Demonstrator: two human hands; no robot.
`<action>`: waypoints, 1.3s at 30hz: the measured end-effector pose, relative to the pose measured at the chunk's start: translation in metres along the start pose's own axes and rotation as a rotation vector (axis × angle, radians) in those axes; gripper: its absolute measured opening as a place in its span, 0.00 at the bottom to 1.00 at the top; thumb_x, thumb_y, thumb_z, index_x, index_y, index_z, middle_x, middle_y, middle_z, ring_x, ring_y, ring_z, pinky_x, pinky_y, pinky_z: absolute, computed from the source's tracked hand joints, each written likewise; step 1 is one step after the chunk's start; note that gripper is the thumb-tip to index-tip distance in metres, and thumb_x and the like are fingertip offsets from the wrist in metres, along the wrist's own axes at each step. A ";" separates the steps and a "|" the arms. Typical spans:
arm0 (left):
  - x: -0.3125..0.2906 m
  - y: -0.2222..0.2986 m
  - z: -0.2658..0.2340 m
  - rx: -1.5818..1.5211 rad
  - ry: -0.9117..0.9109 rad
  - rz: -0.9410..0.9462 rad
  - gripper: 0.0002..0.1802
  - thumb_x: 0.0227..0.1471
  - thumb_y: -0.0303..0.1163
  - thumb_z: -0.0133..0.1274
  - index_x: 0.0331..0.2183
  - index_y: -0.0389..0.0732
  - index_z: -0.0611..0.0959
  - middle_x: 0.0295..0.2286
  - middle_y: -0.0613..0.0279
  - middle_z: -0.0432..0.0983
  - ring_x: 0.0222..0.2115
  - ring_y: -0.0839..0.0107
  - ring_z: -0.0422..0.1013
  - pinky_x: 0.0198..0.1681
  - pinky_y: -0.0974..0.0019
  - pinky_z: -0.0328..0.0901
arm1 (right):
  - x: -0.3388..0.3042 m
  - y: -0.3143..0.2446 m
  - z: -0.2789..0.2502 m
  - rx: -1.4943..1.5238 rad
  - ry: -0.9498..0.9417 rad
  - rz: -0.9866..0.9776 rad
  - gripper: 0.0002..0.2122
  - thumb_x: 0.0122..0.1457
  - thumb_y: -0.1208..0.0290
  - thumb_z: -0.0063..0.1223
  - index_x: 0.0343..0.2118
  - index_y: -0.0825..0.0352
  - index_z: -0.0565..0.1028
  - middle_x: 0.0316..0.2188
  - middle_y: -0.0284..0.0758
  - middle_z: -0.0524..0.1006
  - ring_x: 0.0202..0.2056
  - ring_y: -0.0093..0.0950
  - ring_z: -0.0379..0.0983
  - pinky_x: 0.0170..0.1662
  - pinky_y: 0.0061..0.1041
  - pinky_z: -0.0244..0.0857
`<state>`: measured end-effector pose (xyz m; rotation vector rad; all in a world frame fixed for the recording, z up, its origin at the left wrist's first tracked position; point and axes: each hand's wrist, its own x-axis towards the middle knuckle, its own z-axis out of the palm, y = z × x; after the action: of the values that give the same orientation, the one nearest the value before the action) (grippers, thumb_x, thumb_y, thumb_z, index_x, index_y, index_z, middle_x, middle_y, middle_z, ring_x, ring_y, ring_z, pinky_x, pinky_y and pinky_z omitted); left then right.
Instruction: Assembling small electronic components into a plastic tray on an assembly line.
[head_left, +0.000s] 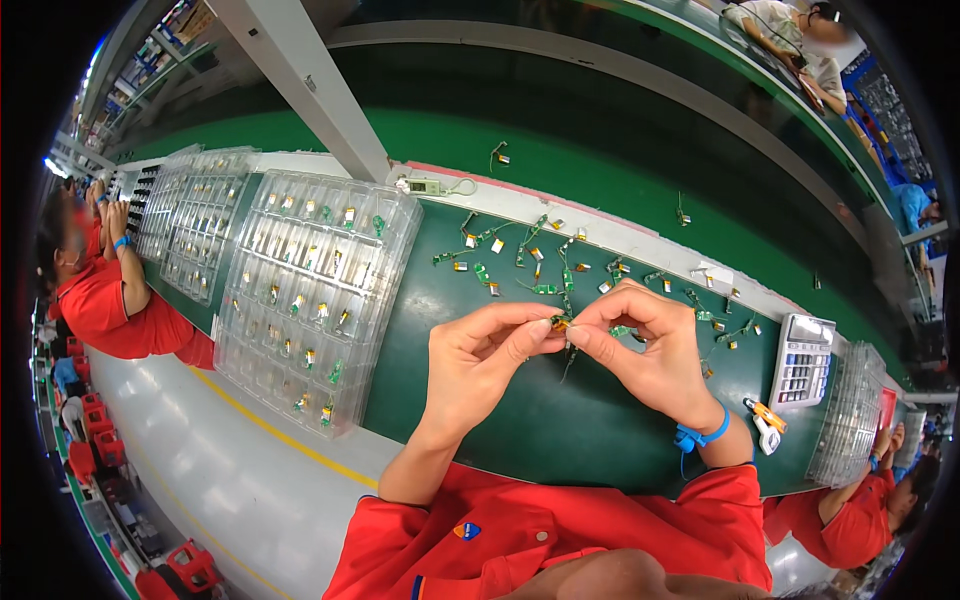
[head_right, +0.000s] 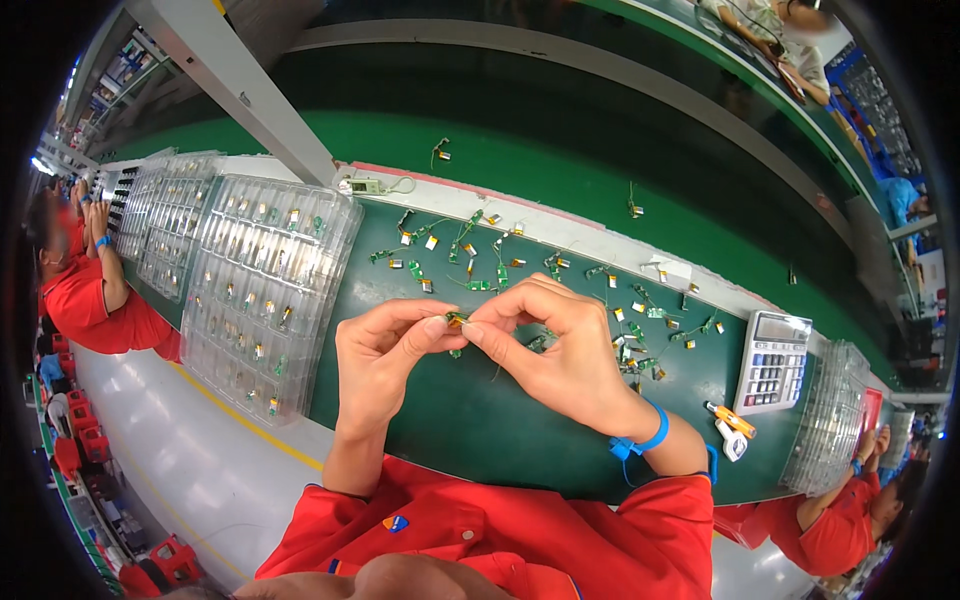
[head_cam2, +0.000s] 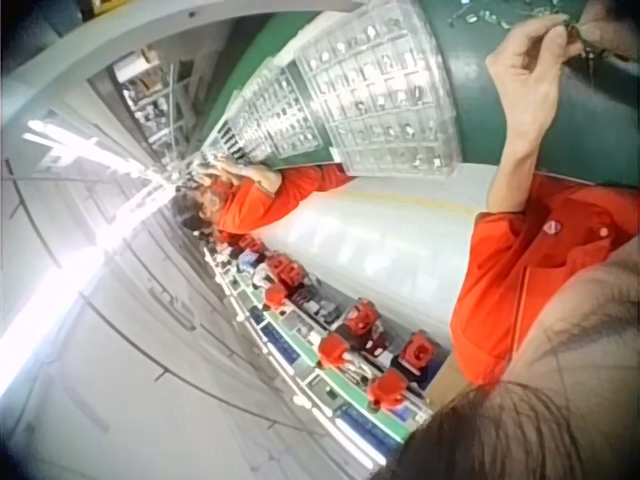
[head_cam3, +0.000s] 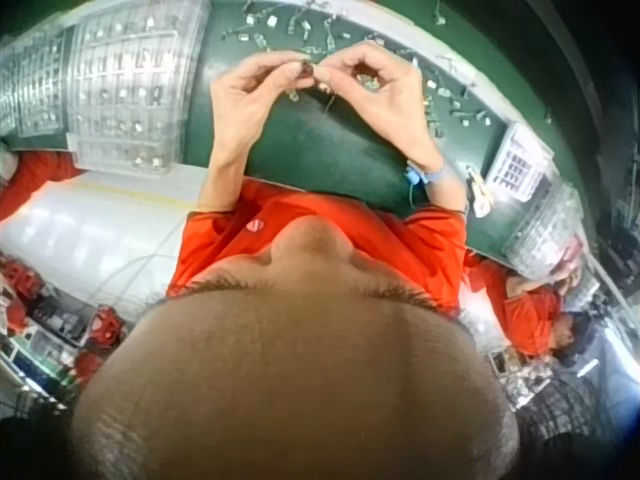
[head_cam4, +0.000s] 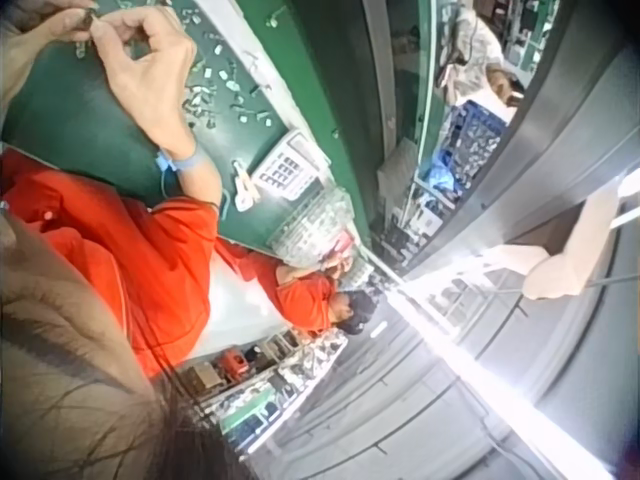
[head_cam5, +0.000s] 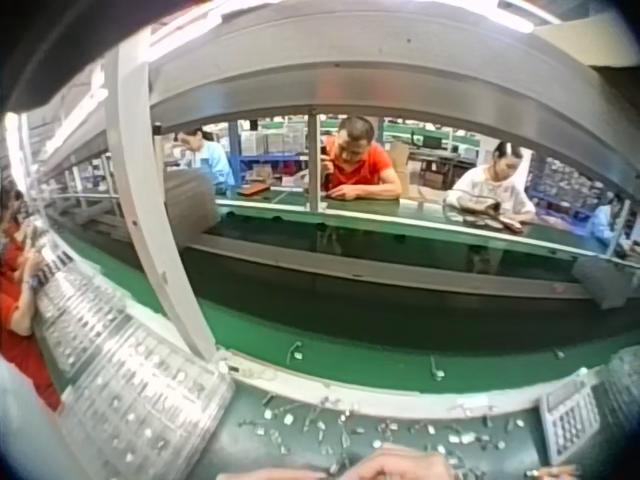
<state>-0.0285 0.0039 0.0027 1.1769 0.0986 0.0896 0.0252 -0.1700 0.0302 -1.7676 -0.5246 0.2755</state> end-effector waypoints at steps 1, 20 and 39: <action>0.000 0.000 0.001 -0.012 0.001 0.001 0.07 0.50 0.18 0.55 0.35 0.29 0.80 0.30 0.53 0.78 0.32 0.68 0.77 0.36 0.67 0.75 | 0.000 0.001 0.000 -0.021 0.010 -0.022 0.04 0.50 0.78 0.61 0.27 0.71 0.77 0.25 0.34 0.77 0.29 0.22 0.71 0.35 0.20 0.66; -0.005 -0.012 0.015 -0.100 0.070 0.089 0.09 0.52 0.19 0.53 0.39 0.32 0.76 0.33 0.60 0.76 0.33 0.77 0.72 0.38 0.76 0.67 | -0.002 0.010 0.014 -0.392 0.287 -0.562 0.14 0.38 0.76 0.69 0.30 0.69 0.78 0.27 0.37 0.77 0.28 0.33 0.73 0.29 0.26 0.66; -0.007 -0.017 0.021 -0.192 0.013 0.205 0.07 0.53 0.17 0.49 0.34 0.38 0.70 0.32 0.62 0.68 0.37 0.71 0.67 0.44 0.65 0.62 | 0.003 0.017 0.014 -0.392 0.332 -0.665 0.11 0.39 0.76 0.68 0.27 0.70 0.77 0.23 0.36 0.77 0.25 0.31 0.74 0.30 0.25 0.71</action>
<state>-0.0326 -0.0230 -0.0046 0.9921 -0.0190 0.2817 0.0247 -0.1595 0.0104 -1.8458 -0.9261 -0.6103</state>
